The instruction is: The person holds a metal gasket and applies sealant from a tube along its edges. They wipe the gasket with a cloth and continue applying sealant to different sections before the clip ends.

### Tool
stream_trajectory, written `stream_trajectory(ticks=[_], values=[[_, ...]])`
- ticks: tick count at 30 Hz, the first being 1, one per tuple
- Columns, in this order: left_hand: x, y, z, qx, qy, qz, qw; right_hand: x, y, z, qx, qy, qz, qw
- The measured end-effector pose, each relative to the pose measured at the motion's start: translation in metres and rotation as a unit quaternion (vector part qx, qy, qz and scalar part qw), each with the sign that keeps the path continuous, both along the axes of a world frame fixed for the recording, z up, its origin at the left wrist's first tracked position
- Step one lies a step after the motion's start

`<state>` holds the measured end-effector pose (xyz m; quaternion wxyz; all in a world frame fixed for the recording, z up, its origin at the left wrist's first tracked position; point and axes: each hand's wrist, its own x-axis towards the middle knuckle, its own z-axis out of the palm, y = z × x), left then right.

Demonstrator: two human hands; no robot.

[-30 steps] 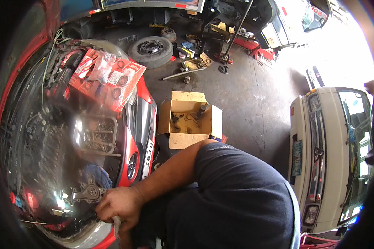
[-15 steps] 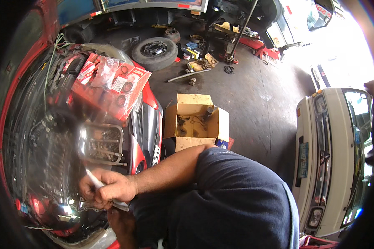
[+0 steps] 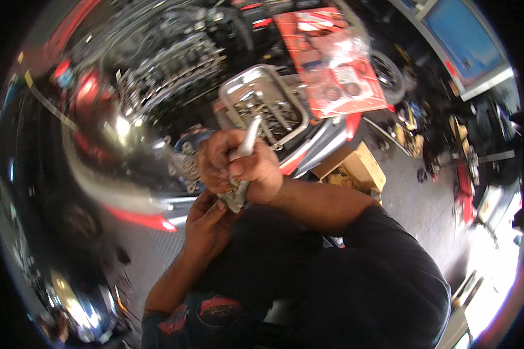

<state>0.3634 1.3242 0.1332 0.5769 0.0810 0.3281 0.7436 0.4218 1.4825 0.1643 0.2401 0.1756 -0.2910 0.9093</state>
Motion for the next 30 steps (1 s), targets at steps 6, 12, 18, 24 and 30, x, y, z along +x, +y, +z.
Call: stream_trajectory(ticks=[6,12,18,24,30], values=[[-0.003,-0.014,0.001,-0.024,0.034,0.093,0.995,-0.031,-0.014,-0.007,0.043,-0.024,0.094,0.994],[-0.001,-0.035,0.005,-0.071,0.07,0.215,0.971,-0.057,-0.031,-0.007,0.176,-0.071,0.06,0.98],[0.004,-0.045,-0.003,-0.065,0.02,0.277,0.959,-0.061,-0.047,-0.004,0.227,-0.182,0.112,0.95],[0.018,-0.04,-0.015,-0.068,0.089,0.3,0.947,-0.056,-0.047,-0.017,0.404,-0.174,0.078,0.895],[0.02,-0.027,-0.031,-0.116,0.189,0.302,0.927,-0.038,-0.037,-0.039,0.391,-0.231,0.014,0.891]])
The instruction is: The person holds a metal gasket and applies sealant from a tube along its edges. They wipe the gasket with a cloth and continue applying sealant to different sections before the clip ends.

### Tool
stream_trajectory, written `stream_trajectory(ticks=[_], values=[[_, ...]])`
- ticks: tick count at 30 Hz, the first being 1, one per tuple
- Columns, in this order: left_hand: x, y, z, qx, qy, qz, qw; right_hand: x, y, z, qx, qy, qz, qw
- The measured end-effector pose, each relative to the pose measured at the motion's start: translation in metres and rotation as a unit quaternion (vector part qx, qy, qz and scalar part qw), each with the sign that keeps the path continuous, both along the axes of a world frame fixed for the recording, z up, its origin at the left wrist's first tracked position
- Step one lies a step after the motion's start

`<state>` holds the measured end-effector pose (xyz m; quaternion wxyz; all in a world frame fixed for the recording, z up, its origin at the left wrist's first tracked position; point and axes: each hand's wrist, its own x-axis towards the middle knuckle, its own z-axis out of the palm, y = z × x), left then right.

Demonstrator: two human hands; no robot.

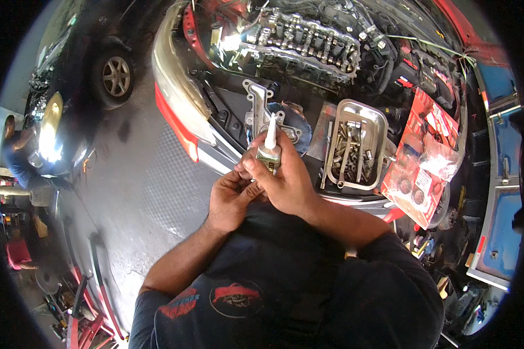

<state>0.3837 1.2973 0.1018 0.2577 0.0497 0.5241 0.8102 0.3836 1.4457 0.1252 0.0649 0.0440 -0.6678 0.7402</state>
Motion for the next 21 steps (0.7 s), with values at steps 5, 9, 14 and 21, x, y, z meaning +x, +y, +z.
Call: stream_trajectory(ticks=[5,9,14,21], values=[[-0.021,0.01,-0.014,-0.032,0.015,-0.052,0.998,0.005,0.007,-0.013,0.058,-0.002,-0.039,0.998],[-0.043,0.017,-0.019,-0.017,-0.113,-0.122,0.986,-0.002,0.009,-0.021,0.125,-0.047,-0.076,0.988],[-0.082,0.024,-0.022,-0.002,-0.138,-0.245,0.96,-0.014,0.017,-0.029,0.131,-0.161,-0.148,0.967],[-0.147,-0.017,-0.038,-0.221,0.062,-0.398,0.888,-0.001,0.015,-0.021,-0.005,-0.241,-0.149,0.959]])
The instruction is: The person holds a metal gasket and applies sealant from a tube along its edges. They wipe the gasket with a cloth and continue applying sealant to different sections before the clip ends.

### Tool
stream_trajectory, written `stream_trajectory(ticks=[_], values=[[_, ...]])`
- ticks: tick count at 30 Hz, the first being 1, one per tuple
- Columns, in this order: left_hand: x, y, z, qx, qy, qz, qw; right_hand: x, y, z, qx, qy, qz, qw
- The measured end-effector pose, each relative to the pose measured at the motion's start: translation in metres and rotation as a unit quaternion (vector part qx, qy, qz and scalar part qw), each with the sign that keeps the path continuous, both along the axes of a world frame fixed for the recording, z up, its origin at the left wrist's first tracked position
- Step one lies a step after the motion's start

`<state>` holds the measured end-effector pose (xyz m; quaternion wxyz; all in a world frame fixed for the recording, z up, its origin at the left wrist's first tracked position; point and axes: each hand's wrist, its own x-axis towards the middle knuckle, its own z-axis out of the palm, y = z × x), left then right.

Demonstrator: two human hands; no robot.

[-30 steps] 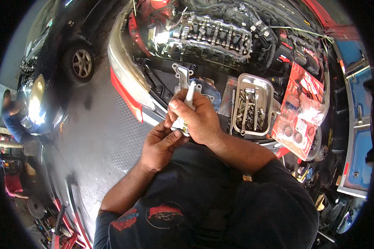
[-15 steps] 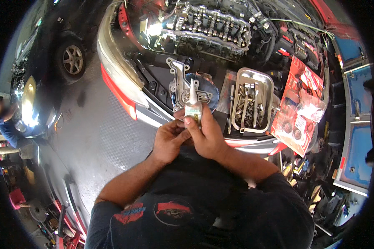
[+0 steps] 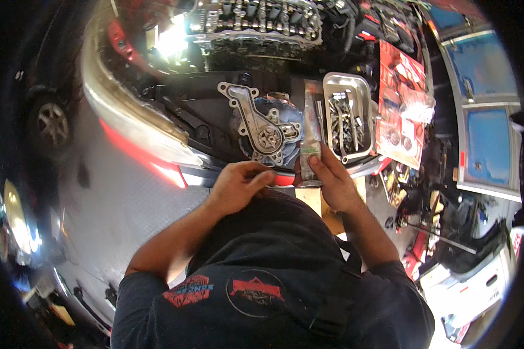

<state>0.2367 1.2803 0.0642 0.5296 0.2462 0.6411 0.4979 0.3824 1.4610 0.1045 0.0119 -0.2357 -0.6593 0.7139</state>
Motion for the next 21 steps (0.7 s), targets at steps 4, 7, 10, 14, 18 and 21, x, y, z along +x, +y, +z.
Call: stream_trajectory(ticks=[4,7,10,14,18,21], values=[[-0.027,-0.012,-0.016,0.085,-0.075,0.042,0.993,-0.005,-0.027,-0.001,0.0,-0.054,0.005,0.999],[-0.039,0.003,-0.023,0.146,-0.005,0.013,0.989,-0.02,-0.043,-0.002,0.063,-0.091,-0.006,0.994],[-0.043,0.021,-0.023,0.136,-0.215,0.013,0.967,-0.03,-0.047,0.003,0.067,-0.137,-0.033,0.988],[-0.046,0.029,-0.015,0.16,-0.253,0.009,0.954,-0.048,-0.047,0.006,-0.013,-0.111,-0.095,0.989],[-0.062,0.025,-0.008,0.138,-0.137,0.084,0.977,-0.072,-0.057,0.007,0.191,-0.073,-0.025,0.979],[-0.087,0.021,-0.007,0.138,-0.213,0.181,0.95,-0.088,-0.049,0.017,0.272,-0.13,0.056,0.952]])
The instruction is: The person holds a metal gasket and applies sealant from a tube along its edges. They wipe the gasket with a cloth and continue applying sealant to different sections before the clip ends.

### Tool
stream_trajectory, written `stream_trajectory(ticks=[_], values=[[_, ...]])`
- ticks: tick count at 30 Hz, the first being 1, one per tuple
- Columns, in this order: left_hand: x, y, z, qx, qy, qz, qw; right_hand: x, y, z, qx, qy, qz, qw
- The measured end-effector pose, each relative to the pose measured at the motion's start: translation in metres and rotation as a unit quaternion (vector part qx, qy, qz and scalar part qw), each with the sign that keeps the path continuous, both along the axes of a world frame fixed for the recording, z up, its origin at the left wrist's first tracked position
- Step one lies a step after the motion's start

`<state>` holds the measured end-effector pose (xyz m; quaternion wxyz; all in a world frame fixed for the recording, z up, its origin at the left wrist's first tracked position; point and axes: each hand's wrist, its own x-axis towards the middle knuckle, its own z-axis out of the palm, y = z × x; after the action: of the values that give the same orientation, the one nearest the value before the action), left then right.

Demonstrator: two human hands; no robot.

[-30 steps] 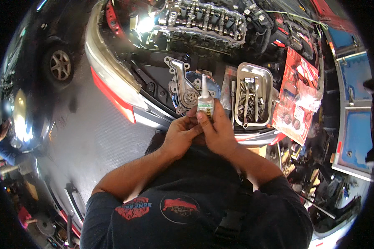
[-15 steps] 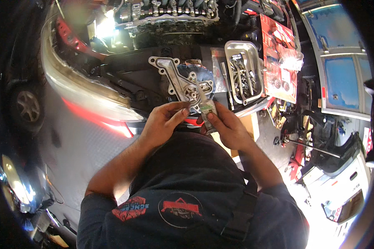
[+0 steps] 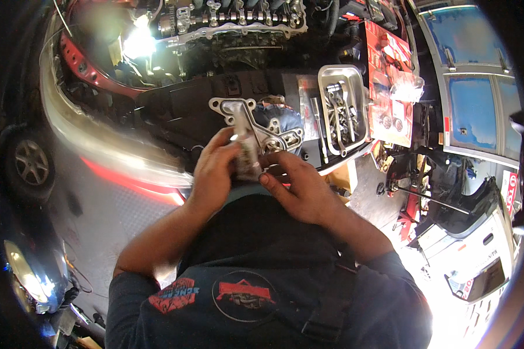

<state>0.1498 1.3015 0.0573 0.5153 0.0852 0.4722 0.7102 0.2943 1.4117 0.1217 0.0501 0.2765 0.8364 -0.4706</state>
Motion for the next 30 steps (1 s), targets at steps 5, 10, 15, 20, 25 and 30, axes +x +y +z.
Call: stream_trajectory(ticks=[5,10,15,20,25,30], values=[[-0.022,-0.028,0.005,-0.13,0.012,-0.027,0.991,-0.028,0.006,0.012,-0.195,0.024,-0.09,0.976],[-0.023,-0.046,-0.003,-0.146,0.171,-0.038,0.974,-0.043,-0.001,0.017,-0.362,0.085,-0.09,0.924],[-0.025,-0.059,-0.011,-0.11,0.225,-0.025,0.968,-0.042,-0.015,0.02,-0.465,0.083,-0.075,0.878],[-0.028,-0.067,-0.013,-0.108,0.429,-0.028,0.896,-0.032,-0.032,0.022,-0.485,0.093,-0.105,0.863],[-0.03,-0.07,-0.007,-0.078,0.405,-0.062,0.909,-0.026,-0.036,0.021,-0.487,0.106,-0.114,0.859],[-0.023,-0.067,-0.005,-0.104,0.372,-0.061,0.92,-0.019,-0.034,0.019,-0.482,0.112,-0.12,0.861]])
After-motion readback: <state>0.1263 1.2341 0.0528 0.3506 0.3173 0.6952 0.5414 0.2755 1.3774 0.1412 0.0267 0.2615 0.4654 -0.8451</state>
